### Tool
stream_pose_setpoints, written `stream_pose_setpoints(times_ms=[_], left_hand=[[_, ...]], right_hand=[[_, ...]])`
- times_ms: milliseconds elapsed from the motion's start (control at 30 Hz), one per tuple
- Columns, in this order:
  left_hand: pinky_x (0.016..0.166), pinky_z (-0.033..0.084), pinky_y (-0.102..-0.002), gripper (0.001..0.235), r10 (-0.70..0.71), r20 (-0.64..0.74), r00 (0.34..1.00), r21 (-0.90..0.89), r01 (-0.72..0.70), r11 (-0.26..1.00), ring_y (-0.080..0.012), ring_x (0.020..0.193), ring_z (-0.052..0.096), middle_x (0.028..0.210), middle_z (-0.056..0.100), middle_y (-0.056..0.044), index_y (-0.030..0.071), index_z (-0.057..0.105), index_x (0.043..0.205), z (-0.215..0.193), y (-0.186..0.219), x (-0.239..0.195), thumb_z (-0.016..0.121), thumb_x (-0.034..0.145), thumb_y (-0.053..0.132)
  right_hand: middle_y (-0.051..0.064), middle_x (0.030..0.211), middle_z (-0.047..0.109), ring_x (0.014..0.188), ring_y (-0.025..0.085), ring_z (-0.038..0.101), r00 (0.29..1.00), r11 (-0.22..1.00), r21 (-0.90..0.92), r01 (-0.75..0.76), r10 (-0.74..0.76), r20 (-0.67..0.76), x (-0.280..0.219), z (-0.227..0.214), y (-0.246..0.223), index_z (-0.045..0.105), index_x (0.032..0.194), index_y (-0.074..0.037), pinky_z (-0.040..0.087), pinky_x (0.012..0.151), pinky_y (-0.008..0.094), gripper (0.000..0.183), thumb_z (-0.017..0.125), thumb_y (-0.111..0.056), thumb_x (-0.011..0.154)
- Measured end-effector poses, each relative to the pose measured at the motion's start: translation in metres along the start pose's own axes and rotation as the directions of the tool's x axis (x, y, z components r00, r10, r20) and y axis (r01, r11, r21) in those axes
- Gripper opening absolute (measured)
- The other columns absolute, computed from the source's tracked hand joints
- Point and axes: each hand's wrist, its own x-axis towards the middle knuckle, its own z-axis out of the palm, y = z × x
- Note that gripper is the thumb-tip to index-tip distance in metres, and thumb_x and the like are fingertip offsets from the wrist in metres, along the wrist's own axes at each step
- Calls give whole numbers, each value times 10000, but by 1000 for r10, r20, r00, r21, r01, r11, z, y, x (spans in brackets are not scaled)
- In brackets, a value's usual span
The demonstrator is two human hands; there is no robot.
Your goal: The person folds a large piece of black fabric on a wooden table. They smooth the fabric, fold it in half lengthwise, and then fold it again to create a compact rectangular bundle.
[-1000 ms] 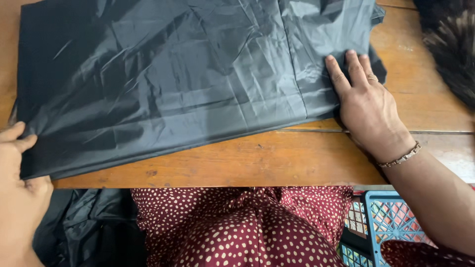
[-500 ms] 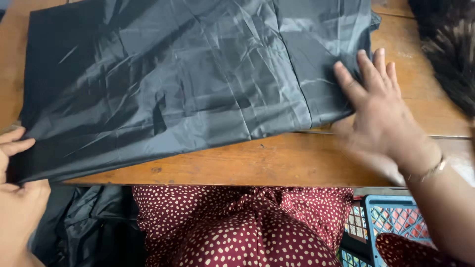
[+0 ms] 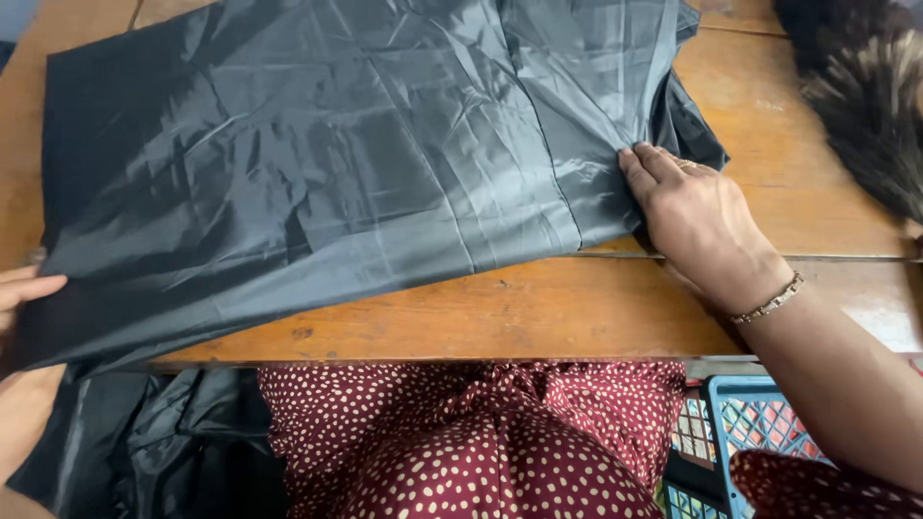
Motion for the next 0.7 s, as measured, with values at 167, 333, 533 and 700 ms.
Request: stream_pose_setpoints(times_ms=[167,333,533,700], left_hand=[[1142,420,-401,458,39,7,999,-107,-38,994,-372,1439,526,1651,476,-279,-117,546,1442,-9,45,3,677,1003,-122],[867,446,-420,576,-150,-37,988,56,152,987,-353,1142,559,1535,524,-238,-100,559,1566,-9,89,-4,714,1020,-6],[1240,382,-515,674,145,19,989,191,-146,971,-480,1444,492,1610,491,-374,-195,591,1534,-13,117,-2,687,877,-84],[1324,450,-548,432,366,-4,930,267,-352,897,-520,1450,604,1547,631,-437,-262,715,1333,-11,118,-3,642,927,-133]], right_hand=[[217,1391,672,1215,415,672,998,990,141,12,-3,-61,2,-4,6,646,1426,11,542,1059,461,648,577,52,783],[329,1579,371,1484,545,293,978,968,215,-126,85,189,2,-61,2,434,1592,-139,279,1170,626,989,744,-159,653],[156,1401,636,1349,437,577,1000,991,128,23,-23,-4,-2,-53,14,705,1321,-152,493,1073,519,409,673,-186,915],[-14,879,635,990,258,666,974,994,-94,61,-79,-211,12,-60,16,703,933,-179,460,831,382,149,644,-59,998]])
